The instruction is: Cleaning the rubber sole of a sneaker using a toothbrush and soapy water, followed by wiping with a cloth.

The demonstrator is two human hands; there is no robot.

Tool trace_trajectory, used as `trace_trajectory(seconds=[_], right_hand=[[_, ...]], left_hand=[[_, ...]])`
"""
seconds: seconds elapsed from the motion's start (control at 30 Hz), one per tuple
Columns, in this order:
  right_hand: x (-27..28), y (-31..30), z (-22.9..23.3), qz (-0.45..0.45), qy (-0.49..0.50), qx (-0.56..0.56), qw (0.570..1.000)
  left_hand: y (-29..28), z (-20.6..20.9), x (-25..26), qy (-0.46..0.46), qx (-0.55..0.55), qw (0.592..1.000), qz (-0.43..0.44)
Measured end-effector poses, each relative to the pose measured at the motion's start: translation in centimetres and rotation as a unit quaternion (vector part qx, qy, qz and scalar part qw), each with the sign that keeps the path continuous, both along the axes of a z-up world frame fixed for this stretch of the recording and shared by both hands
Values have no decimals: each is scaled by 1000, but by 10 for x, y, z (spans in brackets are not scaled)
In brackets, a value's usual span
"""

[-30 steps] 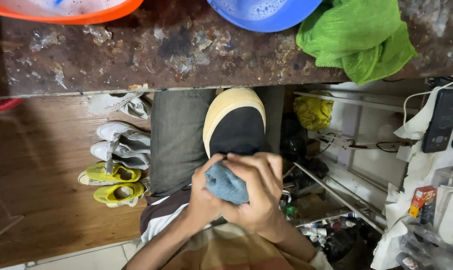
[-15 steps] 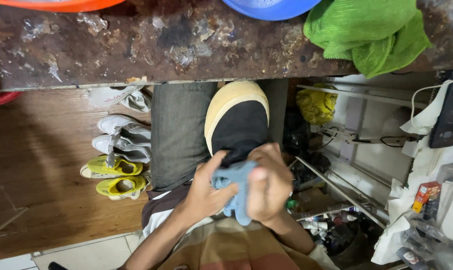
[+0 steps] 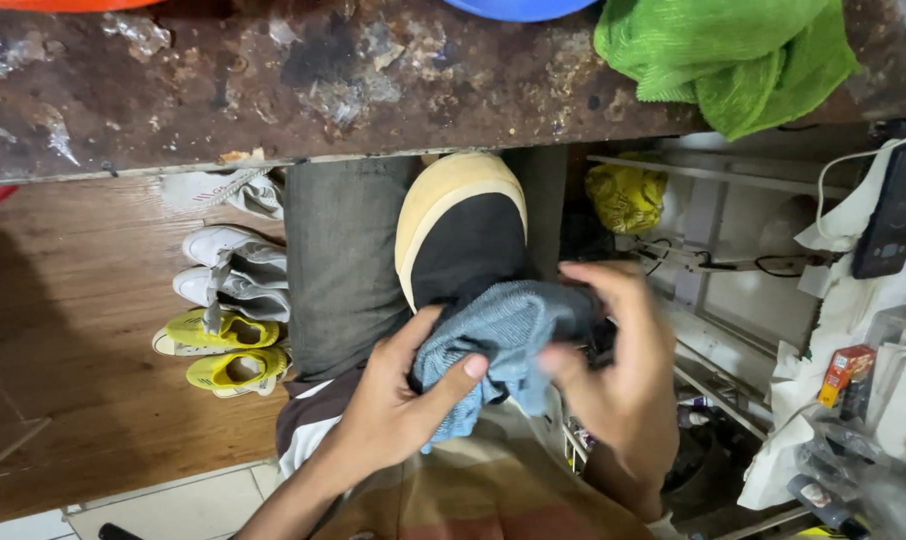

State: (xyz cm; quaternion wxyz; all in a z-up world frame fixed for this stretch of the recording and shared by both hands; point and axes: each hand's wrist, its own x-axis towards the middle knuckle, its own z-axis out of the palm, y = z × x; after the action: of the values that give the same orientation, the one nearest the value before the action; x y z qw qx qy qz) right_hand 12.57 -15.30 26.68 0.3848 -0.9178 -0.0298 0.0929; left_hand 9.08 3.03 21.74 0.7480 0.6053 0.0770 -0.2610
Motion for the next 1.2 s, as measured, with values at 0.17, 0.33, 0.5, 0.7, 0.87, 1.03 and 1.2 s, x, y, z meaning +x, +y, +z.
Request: trace_trajectory(seconds=[0.17, 0.33, 0.5, 0.7, 0.87, 1.03, 1.2], right_hand=[[8, 5, 1, 51, 75, -60, 994], [9, -8, 4, 34, -31, -69, 997], [7, -17, 32, 122, -138, -59, 981], [-4, -57, 59, 149, -344, -35, 927], [-8, -88, 55, 366, -348, -89, 858], [-32, -49, 19, 166, -64, 2, 984], [-60, -21, -23, 32, 36, 78, 996]], left_hand=[[2, 13, 0, 57, 159, 984, -62], [18, 25, -4, 154, 225, 953, -132], [48, 59, -8, -115, 228, 962, -97], [49, 125, 0, -364, 279, 888, 18], [51, 118, -13, -435, 317, 843, 8], [50, 55, -39, -370, 383, 845, -38], [16, 33, -54, -176, 351, 920, 0]])
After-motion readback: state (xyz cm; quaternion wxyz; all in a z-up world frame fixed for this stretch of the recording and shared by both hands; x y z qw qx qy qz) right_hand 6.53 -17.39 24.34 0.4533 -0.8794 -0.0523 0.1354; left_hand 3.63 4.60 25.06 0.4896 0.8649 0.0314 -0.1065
